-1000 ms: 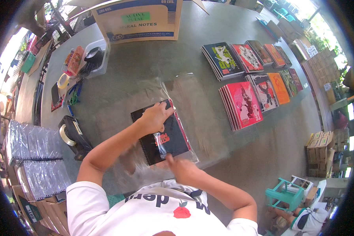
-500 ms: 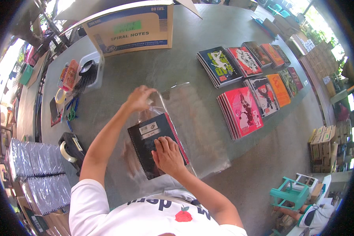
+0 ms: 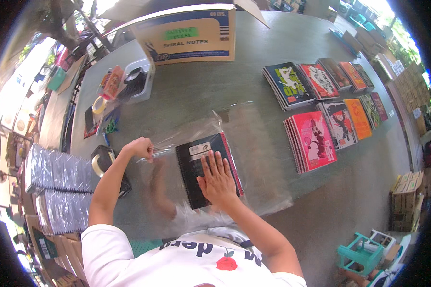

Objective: The person wraps notebooks in plastic film and secures them with adhesive tape.

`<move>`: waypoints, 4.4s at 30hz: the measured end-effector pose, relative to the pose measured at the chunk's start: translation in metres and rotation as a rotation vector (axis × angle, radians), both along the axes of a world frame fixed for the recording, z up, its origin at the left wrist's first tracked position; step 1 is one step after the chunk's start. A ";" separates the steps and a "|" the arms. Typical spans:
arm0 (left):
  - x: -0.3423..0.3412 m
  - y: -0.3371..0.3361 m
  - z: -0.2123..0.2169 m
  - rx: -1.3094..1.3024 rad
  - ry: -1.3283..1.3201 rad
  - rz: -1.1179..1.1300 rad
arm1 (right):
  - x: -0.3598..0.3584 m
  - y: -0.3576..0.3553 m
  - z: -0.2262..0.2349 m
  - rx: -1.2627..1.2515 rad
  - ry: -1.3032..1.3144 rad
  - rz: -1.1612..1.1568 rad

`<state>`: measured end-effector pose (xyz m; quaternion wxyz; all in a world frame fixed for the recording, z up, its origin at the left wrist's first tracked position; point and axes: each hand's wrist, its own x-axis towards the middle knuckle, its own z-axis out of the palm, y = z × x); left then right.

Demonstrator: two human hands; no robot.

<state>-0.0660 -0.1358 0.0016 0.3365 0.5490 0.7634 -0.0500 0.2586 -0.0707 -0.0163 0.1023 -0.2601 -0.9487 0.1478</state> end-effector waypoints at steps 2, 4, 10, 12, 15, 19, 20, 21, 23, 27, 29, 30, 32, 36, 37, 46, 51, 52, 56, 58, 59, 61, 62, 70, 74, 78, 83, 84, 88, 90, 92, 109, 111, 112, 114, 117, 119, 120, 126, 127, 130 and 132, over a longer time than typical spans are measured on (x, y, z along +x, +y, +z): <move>-0.008 -0.028 -0.001 0.212 -0.040 0.191 | -0.004 -0.002 -0.004 0.032 0.008 0.020; 0.032 -0.035 0.006 0.596 -0.693 0.757 | -0.001 0.001 -0.008 0.043 -0.017 0.002; 0.150 -0.071 0.008 0.548 -0.862 1.067 | -0.004 0.013 0.012 0.129 -0.021 0.089; 0.169 -0.074 0.031 0.575 -0.887 1.175 | -0.006 0.035 0.020 -0.066 -0.081 0.163; 0.181 -0.090 0.032 0.351 -0.950 1.169 | 0.002 0.063 0.018 -0.071 -0.096 0.299; 0.180 -0.093 0.033 0.476 -0.748 0.851 | 0.001 0.077 0.036 -0.063 -0.217 0.479; 0.181 -0.085 0.036 0.498 -0.630 0.728 | 0.001 0.080 0.035 -0.065 -0.262 0.506; 0.188 -0.064 0.049 0.520 -0.521 0.594 | 0.005 0.084 0.032 -0.065 -0.248 0.487; 0.203 -0.038 0.044 0.572 -0.349 0.370 | 0.008 0.080 0.020 -0.069 -0.204 0.482; 0.231 0.002 -0.004 0.601 -0.179 0.169 | 0.007 0.078 -0.003 -0.195 -0.127 0.464; 0.238 0.007 -0.010 0.515 -0.117 0.193 | 0.007 0.078 -0.004 -0.201 -0.110 0.459; 0.240 0.008 -0.008 0.492 -0.106 0.188 | 0.006 0.078 -0.001 -0.211 -0.115 0.451; 0.248 0.004 -0.003 0.504 -0.107 0.192 | 0.006 0.077 0.008 -0.231 -0.125 0.435; 0.262 -0.019 0.009 0.578 -0.034 0.053 | 0.007 0.073 0.027 0.003 0.015 0.737; 0.263 -0.026 0.012 0.628 -0.052 0.014 | 0.007 0.074 0.027 -0.015 0.004 0.717; 0.209 -0.016 0.081 0.258 -0.365 -0.059 | 0.025 0.056 0.026 -0.134 -0.065 0.495; 0.067 0.041 0.039 0.540 -0.031 0.487 | 0.028 0.050 0.021 -0.248 -0.038 0.440; 0.060 0.049 0.023 0.264 -0.347 0.629 | 0.030 0.053 0.020 -0.252 -0.033 0.434; 0.029 0.084 -0.012 -0.227 -0.750 0.536 | 0.029 0.052 0.020 -0.245 -0.072 0.433; -0.002 0.110 -0.012 -0.060 -0.836 0.563 | 0.030 0.050 0.022 -0.247 -0.107 0.433; -0.026 0.119 -0.003 0.073 -1.002 0.767 | 0.028 0.047 0.023 -0.250 -0.097 0.450; -0.020 0.155 0.060 0.558 -0.989 0.855 | 0.031 0.053 0.016 -0.274 -0.082 0.418; -0.004 0.161 0.066 0.439 -0.791 0.748 | 0.032 0.054 0.013 -0.284 -0.056 0.414; 0.013 0.182 0.032 0.526 -0.485 0.416 | 0.032 0.052 0.017 -0.309 -0.027 0.440; -0.022 0.150 0.034 0.107 -0.320 -0.164 | 0.034 0.056 0.011 -0.333 -0.015 0.416; -0.008 0.090 -0.017 -0.037 -0.831 -0.061 | 0.033 0.054 0.012 -0.331 -0.010 0.406; -0.028 0.115 -0.009 0.329 -0.949 0.306 | 0.031 0.053 0.018 -0.324 -0.068 0.414; -0.031 0.124 0.002 0.204 -0.947 0.429 | 0.030 0.054 0.019 -0.322 -0.075 0.409; -0.024 0.149 0.023 0.097 -0.891 0.579 | 0.034 0.057 0.012 -0.303 -0.037 0.418; -0.008 0.153 0.013 0.215 -0.850 0.502 | 0.036 0.053 0.013 -0.312 -0.060 0.421; 0.001 0.146 0.004 0.320 -0.807 0.432 | 0.031 0.053 0.016 -0.326 -0.042 0.431; 0.082 -0.112 0.045 1.223 0.453 0.769 | 0.022 0.067 0.046 0.010 -0.265 0.606; 0.050 -0.184 0.006 1.112 0.423 1.322 | 0.017 0.077 0.068 -0.094 -0.301 0.666; 0.046 -0.208 -0.010 1.021 0.211 1.539 | 0.014 0.080 0.072 -0.151 -0.333 0.679; 0.048 -0.222 -0.017 0.971 -0.109 1.752 | 0.000 0.083 0.072 -0.273 -0.361 0.612; 0.061 -0.212 -0.015 1.065 -0.245 1.746 | -0.012 0.082 0.045 -0.248 -0.289 0.536; 0.066 -0.219 -0.012 1.039 -0.153 1.650 | -0.017 0.077 0.035 -0.140 -0.277 0.490; 0.074 -0.213 -0.006 0.936 0.238 1.499 | -0.018 0.076 0.035 -0.139 -0.278 0.493; 0.123 -0.218 -0.011 0.966 -0.298 1.677 | -0.001 0.080 0.025 -0.029 -0.138 0.418; 0.118 -0.228 -0.018 0.818 -0.168 1.583 | -0.002 0.080 0.025 -0.041 -0.160 0.401; 0.095 -0.244 -0.013 0.014 0.601 0.936 | 0.000 0.086 0.020 -0.114 -0.184 0.355; 0.100 -0.198 0.021 0.309 0.387 0.891 | -0.003 0.090 0.013 -0.140 -0.188 0.333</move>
